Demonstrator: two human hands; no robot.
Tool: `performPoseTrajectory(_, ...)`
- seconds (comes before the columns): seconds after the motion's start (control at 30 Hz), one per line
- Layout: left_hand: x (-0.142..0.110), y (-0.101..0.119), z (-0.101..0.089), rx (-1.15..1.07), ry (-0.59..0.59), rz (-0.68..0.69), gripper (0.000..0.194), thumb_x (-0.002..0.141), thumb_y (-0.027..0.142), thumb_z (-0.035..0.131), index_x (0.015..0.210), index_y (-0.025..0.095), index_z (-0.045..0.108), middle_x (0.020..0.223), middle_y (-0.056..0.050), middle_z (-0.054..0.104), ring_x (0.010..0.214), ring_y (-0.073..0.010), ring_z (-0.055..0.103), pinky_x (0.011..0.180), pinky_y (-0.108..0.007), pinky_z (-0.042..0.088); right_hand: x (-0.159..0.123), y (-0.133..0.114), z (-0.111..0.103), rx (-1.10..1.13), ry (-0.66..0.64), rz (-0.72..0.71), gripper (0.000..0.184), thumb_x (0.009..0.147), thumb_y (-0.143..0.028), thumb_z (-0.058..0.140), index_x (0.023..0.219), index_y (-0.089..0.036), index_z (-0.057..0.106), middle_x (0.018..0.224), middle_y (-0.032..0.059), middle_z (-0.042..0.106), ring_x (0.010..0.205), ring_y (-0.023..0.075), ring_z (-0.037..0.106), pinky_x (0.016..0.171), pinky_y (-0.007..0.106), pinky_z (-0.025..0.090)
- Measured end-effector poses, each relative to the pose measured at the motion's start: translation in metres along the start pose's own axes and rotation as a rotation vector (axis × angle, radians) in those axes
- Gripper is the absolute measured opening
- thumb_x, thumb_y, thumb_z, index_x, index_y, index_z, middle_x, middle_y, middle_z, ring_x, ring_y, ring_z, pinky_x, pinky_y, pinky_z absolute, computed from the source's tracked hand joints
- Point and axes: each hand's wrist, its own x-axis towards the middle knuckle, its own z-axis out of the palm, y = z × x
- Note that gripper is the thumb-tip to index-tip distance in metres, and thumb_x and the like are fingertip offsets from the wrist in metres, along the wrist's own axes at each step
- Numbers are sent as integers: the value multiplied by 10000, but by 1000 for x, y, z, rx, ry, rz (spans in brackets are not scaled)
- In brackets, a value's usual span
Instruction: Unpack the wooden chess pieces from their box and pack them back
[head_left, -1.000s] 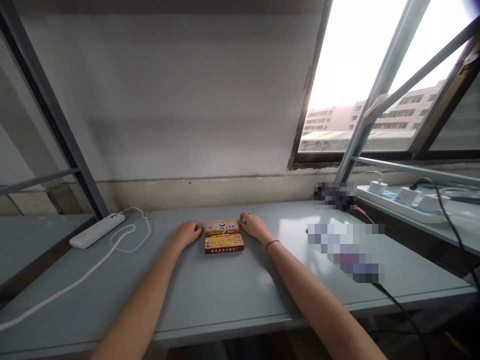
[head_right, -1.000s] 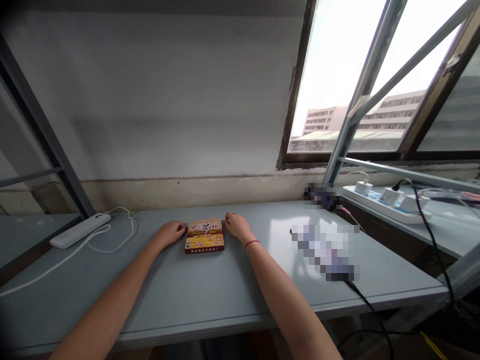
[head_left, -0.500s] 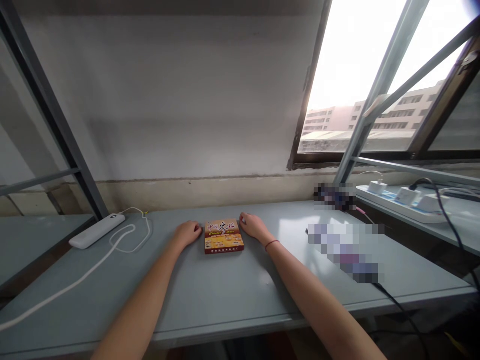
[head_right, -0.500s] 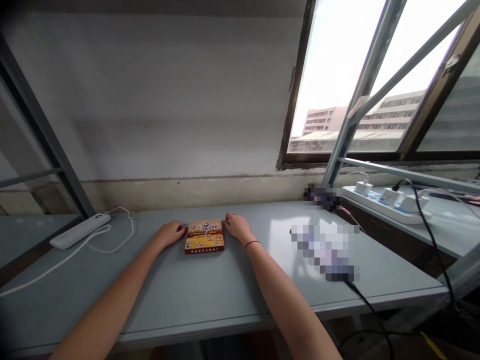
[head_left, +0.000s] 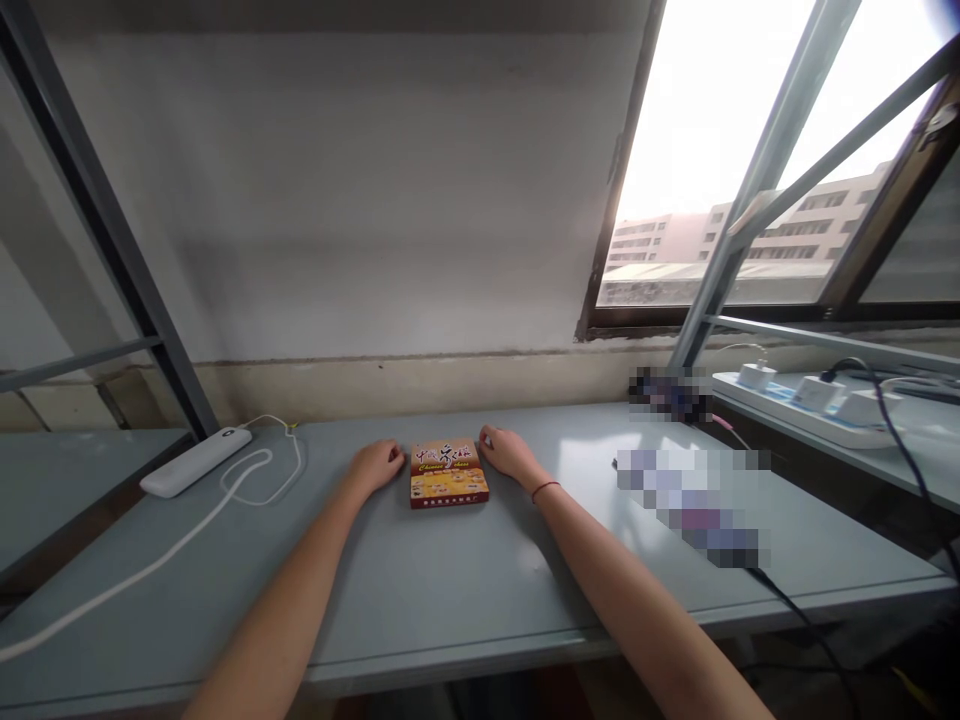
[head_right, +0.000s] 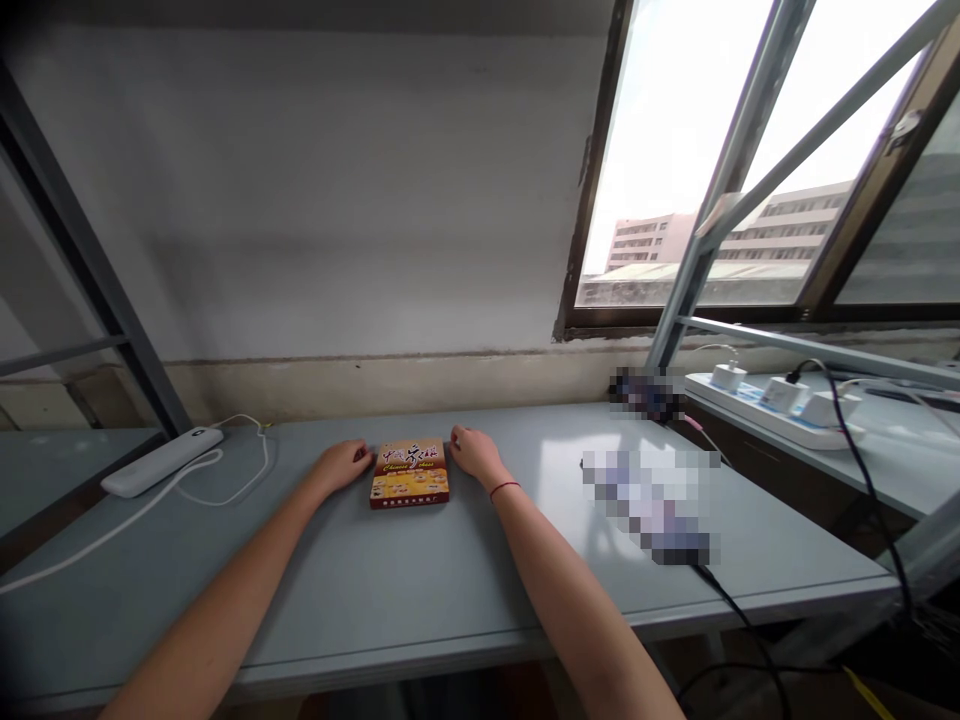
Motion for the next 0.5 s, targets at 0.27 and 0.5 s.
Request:
performPoseTrajectory(0.27,-8,33,-14,-181,61,85,334,880,348,391,908,185,681,937,-78,644,872,-183,597,789,-247,417,-1,-26,-10,339,-117,155,576,909,-494,222,770,-136,652,821,131,669,757,216,599,600,251,361)
performPoseTrajectory(0.5,-20,46,-23,-359,46,187,496,927,500,234,1240,218,496,1220,-72,564,1119,-214,511,951,-312,373,-7,-38,-22,747,151,-25,420,872,-451,351,976,-155,630,950,54,669,852,163,588,700,214,413)
